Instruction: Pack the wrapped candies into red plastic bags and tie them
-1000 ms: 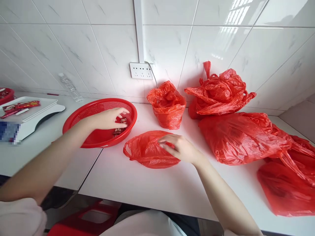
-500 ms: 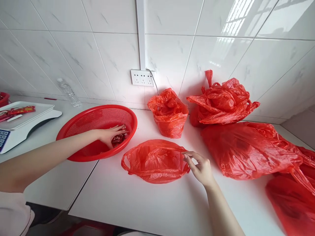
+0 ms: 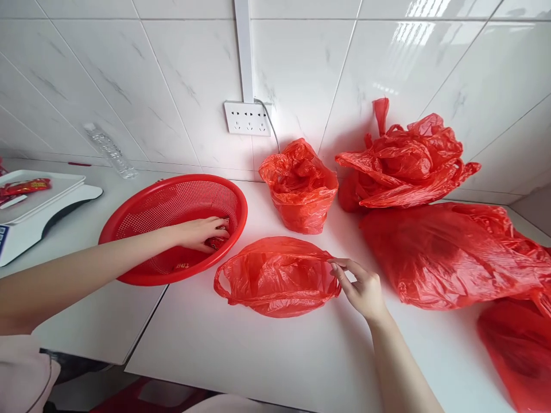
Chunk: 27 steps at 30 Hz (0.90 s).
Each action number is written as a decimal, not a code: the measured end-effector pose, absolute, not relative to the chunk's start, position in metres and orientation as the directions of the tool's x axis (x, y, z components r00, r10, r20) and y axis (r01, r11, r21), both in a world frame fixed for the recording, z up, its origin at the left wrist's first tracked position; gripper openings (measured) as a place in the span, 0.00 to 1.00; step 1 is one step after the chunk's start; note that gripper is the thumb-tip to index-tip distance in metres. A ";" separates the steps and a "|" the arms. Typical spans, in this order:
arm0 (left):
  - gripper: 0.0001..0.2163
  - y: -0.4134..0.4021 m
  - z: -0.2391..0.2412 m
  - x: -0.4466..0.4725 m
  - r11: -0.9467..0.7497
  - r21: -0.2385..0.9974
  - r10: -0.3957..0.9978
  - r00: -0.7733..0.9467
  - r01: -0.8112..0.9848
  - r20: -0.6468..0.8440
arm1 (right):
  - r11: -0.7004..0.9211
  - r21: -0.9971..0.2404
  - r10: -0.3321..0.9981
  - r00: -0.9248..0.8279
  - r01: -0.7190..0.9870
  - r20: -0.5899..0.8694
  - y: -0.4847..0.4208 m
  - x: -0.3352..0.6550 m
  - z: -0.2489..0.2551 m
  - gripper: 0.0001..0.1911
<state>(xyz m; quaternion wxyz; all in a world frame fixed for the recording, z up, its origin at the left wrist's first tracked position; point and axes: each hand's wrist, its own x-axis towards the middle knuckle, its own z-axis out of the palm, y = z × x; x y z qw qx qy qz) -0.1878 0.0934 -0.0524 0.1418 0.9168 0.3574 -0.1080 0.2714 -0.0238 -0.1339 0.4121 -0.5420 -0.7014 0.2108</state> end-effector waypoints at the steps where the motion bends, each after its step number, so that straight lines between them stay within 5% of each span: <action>1: 0.21 0.095 -0.053 -0.187 -0.715 0.178 0.620 0.731 0.676 -0.285 | 0.327 -0.733 0.932 -0.074 0.596 0.356 -0.024 0.271 -0.134 0.10; 15: 0.12 0.120 -0.047 -0.181 -0.538 0.199 0.783 0.573 0.819 -0.242 | 0.372 -0.731 0.919 -0.116 0.572 0.377 -0.026 0.270 -0.131 0.11; 20: 0.15 0.101 -0.008 -0.182 -0.169 0.570 0.962 0.261 0.804 -0.083 | 0.403 -0.724 0.907 -0.134 0.560 0.400 -0.027 0.269 -0.128 0.11; 23: 0.14 0.070 0.027 -0.166 -0.122 0.816 0.988 0.144 0.565 0.048 | 0.413 -0.718 0.903 -0.151 0.560 0.401 -0.029 0.268 -0.126 0.11; 27: 0.12 0.021 0.051 -0.120 -0.125 0.983 0.962 0.258 0.133 0.087 | 0.428 -0.700 0.896 -0.170 0.572 0.409 -0.031 0.265 -0.123 0.12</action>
